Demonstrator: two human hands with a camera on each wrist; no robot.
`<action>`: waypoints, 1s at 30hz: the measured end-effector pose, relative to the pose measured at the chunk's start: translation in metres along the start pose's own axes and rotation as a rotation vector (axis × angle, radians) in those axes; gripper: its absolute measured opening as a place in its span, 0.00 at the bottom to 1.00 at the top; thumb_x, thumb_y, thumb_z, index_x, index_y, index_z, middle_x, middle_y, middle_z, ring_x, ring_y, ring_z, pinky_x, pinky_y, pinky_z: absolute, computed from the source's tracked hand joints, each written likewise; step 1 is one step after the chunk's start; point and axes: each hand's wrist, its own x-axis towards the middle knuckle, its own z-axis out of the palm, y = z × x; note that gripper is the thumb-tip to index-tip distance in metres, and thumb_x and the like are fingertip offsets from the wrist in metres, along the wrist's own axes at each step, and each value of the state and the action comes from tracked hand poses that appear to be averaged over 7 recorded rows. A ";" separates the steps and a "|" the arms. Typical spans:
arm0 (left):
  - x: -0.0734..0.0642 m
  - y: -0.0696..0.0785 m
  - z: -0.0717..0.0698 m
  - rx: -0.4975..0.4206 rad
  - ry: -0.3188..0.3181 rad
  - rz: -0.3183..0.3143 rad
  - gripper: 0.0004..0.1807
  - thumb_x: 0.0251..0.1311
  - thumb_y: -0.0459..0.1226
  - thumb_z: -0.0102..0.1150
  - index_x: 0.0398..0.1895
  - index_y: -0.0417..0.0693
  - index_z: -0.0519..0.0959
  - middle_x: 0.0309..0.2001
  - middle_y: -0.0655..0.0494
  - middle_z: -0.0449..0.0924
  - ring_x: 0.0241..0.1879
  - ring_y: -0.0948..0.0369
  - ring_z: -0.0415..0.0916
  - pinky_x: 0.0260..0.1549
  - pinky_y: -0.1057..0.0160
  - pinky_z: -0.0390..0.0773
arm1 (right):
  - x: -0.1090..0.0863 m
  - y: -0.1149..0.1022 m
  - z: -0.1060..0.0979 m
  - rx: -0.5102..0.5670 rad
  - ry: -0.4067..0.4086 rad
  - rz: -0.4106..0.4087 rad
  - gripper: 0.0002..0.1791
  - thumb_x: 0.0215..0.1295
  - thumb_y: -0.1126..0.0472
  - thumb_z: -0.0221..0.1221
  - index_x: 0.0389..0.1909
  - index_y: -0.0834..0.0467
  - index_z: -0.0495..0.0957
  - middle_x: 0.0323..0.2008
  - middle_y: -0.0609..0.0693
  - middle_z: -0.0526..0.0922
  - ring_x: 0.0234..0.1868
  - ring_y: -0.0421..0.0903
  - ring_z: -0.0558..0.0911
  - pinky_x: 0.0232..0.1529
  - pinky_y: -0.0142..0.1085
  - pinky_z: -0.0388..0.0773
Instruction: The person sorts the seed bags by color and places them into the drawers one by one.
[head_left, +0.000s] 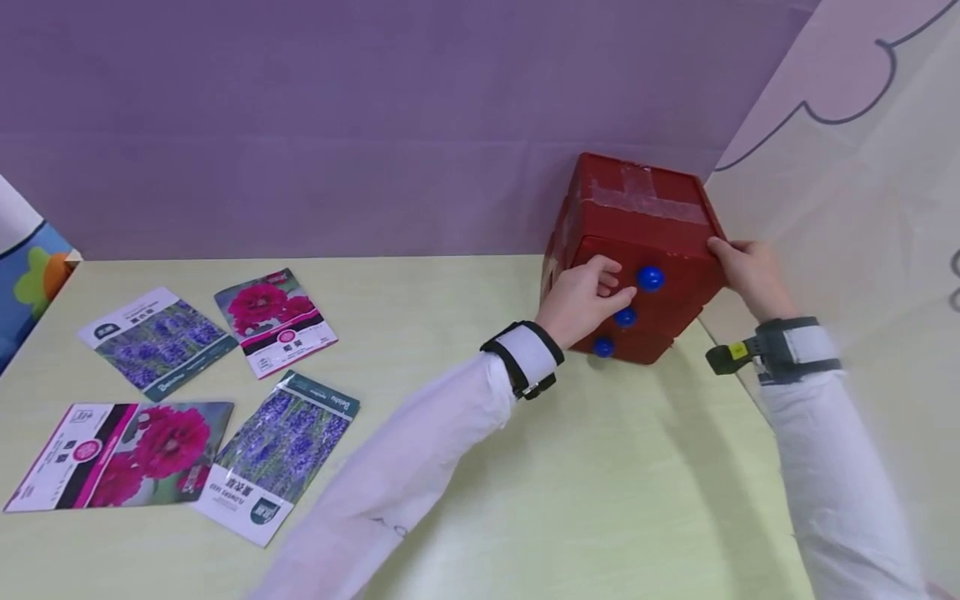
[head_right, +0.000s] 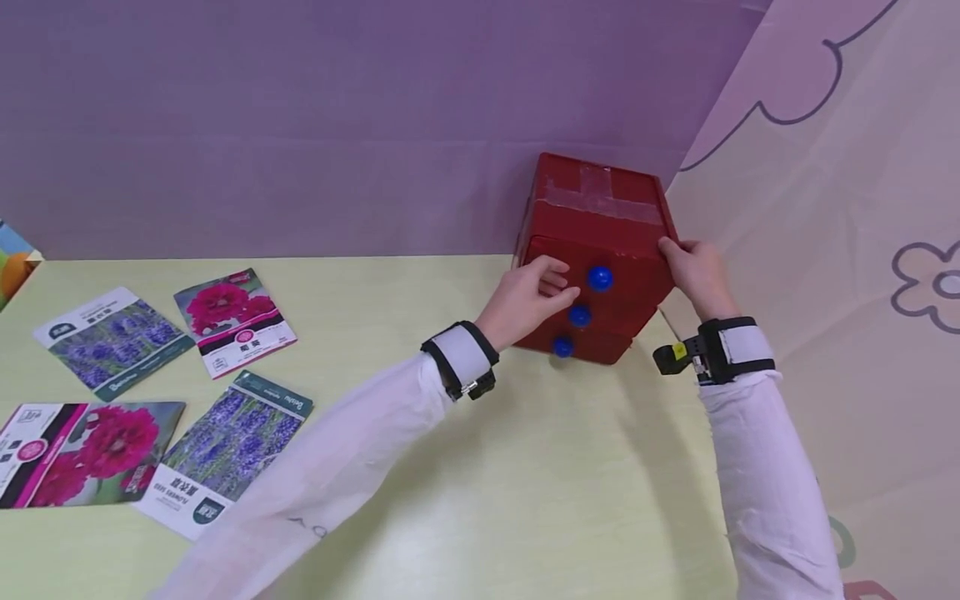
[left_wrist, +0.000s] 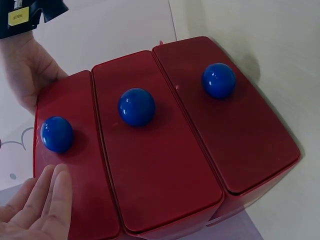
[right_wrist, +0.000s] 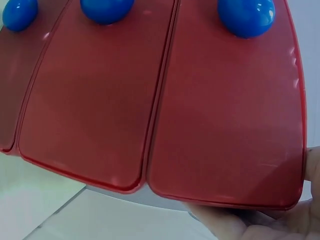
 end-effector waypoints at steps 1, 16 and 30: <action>0.000 0.001 0.001 0.014 -0.002 0.009 0.24 0.72 0.41 0.63 0.66 0.43 0.74 0.59 0.49 0.83 0.54 0.56 0.80 0.52 0.66 0.82 | 0.000 0.000 -0.001 -0.005 -0.005 -0.005 0.39 0.82 0.42 0.41 0.70 0.74 0.65 0.23 0.28 0.78 0.28 0.26 0.78 0.61 0.38 0.79; 0.009 -0.001 0.004 0.111 -0.026 0.069 0.26 0.71 0.40 0.64 0.68 0.41 0.72 0.61 0.48 0.81 0.57 0.56 0.80 0.55 0.68 0.81 | -0.005 -0.001 0.001 0.056 -0.060 -0.041 0.37 0.82 0.45 0.41 0.72 0.75 0.63 0.27 0.27 0.79 0.32 0.27 0.79 0.38 0.16 0.76; 0.019 0.006 0.022 0.193 0.042 0.125 0.25 0.69 0.41 0.65 0.66 0.43 0.75 0.61 0.51 0.81 0.58 0.58 0.79 0.58 0.71 0.78 | -0.009 0.008 -0.001 0.134 -0.067 -0.041 0.40 0.81 0.41 0.41 0.76 0.71 0.58 0.31 0.23 0.79 0.38 0.27 0.80 0.44 0.18 0.78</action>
